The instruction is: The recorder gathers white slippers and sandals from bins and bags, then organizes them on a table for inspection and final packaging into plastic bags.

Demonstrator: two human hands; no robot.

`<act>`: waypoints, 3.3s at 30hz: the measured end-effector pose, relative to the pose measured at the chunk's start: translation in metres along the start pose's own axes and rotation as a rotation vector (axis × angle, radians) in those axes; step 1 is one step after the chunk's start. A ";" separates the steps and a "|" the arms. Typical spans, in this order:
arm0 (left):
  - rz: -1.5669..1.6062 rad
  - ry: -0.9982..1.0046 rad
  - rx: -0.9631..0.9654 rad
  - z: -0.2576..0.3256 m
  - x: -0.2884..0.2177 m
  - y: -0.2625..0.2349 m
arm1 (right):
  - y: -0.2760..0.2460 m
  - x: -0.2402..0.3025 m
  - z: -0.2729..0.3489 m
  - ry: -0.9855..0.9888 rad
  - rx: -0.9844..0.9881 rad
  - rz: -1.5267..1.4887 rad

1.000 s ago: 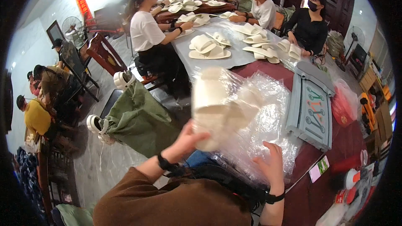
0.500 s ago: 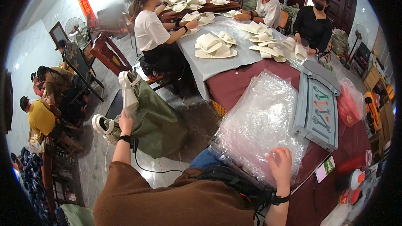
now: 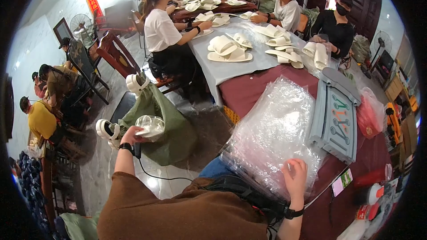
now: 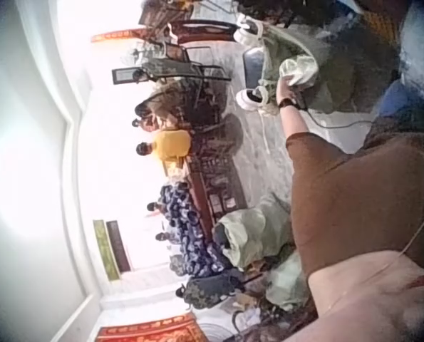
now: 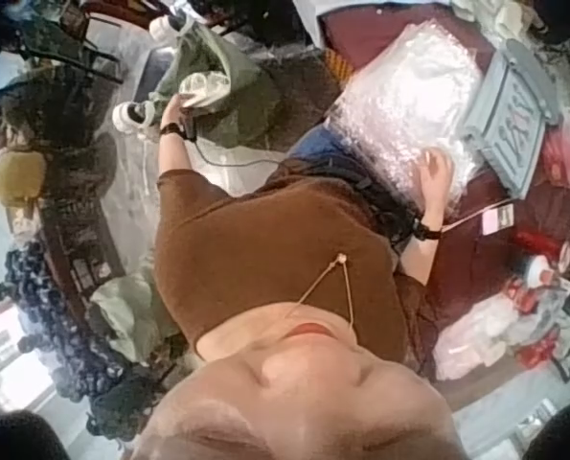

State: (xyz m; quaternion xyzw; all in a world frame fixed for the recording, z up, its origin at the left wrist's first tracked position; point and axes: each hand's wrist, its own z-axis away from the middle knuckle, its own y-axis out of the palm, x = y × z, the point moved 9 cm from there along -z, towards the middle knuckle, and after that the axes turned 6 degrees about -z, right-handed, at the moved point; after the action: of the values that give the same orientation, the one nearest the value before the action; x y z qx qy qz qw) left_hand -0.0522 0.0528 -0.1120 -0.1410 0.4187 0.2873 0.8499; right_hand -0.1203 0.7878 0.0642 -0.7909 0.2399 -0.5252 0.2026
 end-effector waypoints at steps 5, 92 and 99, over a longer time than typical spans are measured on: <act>-0.371 -0.115 -0.045 -0.015 -0.039 0.010 | -0.001 0.001 0.001 -0.027 -0.021 0.057; -1.057 0.988 -1.236 0.130 -0.238 0.054 | 0.011 0.006 -0.003 -0.020 -0.027 0.087; -0.907 0.398 -0.995 -0.046 -0.271 -0.003 | 0.017 0.026 -0.027 -0.044 0.178 0.202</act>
State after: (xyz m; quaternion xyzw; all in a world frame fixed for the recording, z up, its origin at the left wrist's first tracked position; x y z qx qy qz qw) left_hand -0.2108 -0.0717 0.0752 -0.7240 0.2850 0.0306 0.6274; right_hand -0.1394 0.7574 0.0835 -0.7529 0.2662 -0.5040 0.3289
